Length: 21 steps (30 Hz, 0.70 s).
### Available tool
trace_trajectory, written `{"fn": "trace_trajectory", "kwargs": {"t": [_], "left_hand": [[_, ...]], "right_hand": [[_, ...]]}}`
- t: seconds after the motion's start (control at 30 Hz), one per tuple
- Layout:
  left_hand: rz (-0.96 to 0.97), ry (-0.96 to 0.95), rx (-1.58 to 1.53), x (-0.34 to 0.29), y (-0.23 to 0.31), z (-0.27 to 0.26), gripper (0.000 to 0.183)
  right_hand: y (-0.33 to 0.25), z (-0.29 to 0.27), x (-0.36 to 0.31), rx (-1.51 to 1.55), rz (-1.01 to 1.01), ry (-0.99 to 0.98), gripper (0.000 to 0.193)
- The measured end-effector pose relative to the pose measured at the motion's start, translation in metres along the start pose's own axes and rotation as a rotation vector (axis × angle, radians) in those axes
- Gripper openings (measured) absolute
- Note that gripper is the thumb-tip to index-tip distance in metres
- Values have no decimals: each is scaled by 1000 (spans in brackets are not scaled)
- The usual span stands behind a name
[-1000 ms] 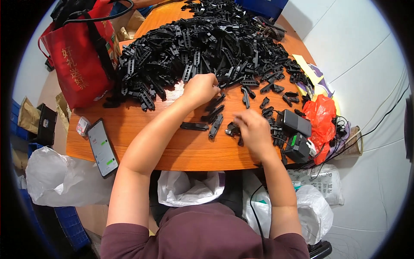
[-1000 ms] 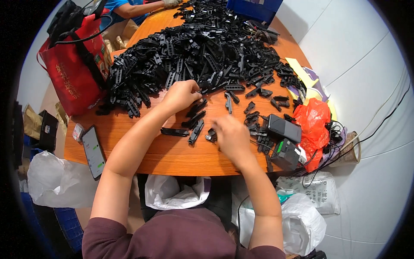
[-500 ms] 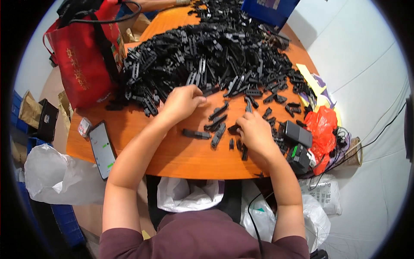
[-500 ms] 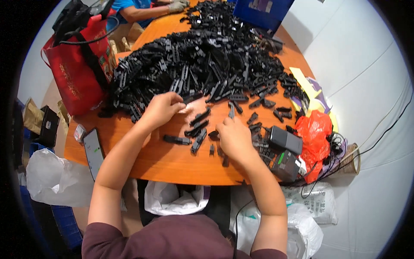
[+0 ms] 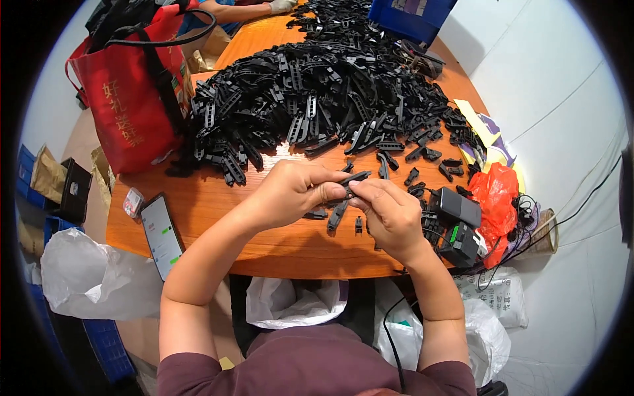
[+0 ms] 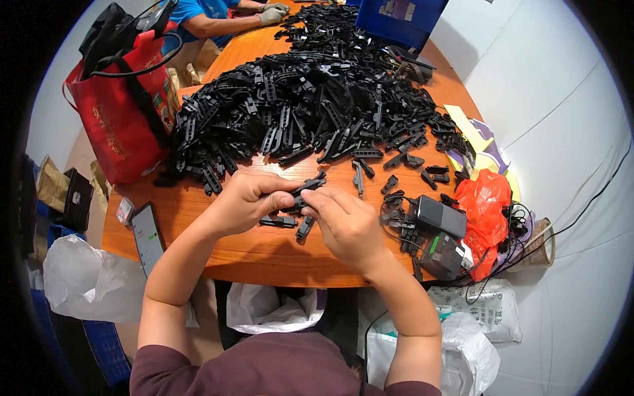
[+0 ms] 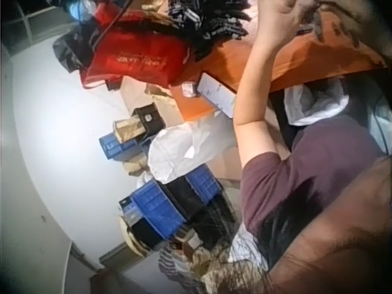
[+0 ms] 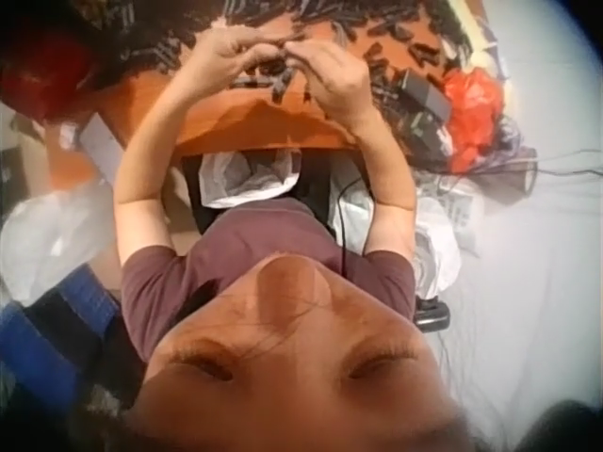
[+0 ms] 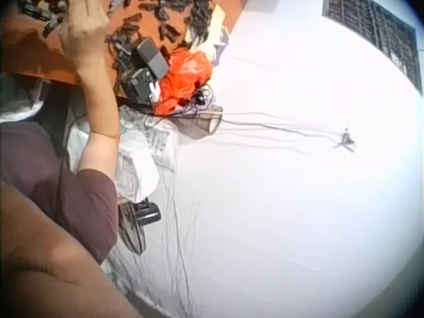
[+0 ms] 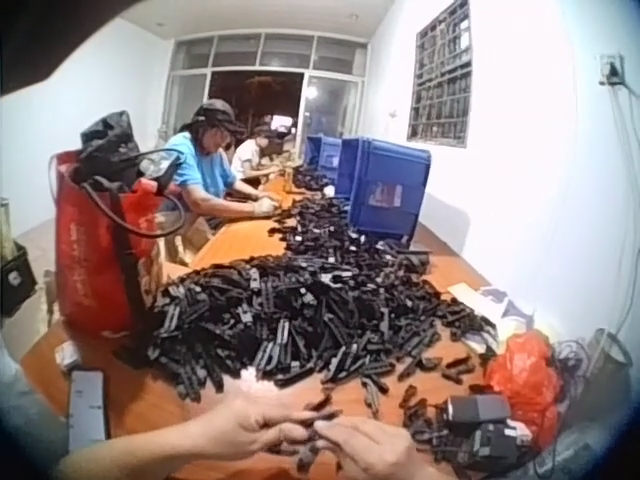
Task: The person sorts plastic components on a table and repeatedly connects pairs of plastic parts together by hand.
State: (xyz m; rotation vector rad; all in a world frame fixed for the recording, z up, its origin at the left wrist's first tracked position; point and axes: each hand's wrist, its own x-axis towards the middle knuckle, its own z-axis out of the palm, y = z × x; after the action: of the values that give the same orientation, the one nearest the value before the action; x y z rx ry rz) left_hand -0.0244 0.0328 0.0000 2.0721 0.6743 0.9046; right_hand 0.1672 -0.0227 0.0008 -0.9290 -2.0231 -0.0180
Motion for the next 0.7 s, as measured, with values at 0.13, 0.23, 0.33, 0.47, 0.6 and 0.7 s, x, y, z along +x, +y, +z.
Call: {"fn": "trace_trajectory", "kwargs": {"t": [0.13, 0.23, 0.33, 0.47, 0.6, 0.7], "left_hand": [[135, 42, 89, -9, 15, 4, 44], [294, 129, 291, -10, 15, 9, 37], [344, 162, 324, -11, 9, 15, 32], [337, 174, 323, -14, 9, 18, 31], [250, 107, 263, -20, 14, 13, 39], [9, -71, -16, -27, 22, 11, 50]], "right_hand": [[-4, -3, -2, 54, 20, 17, 27], [-4, -3, -7, 5, 12, 83, 31], [-9, -8, 0, -16, 57, -16, 35], [-5, -7, -5, -22, 96, -86, 38], [-14, -13, -5, 36, 135, -102, 34], [-18, -19, -20, 235, 312, -129, 26]]}}
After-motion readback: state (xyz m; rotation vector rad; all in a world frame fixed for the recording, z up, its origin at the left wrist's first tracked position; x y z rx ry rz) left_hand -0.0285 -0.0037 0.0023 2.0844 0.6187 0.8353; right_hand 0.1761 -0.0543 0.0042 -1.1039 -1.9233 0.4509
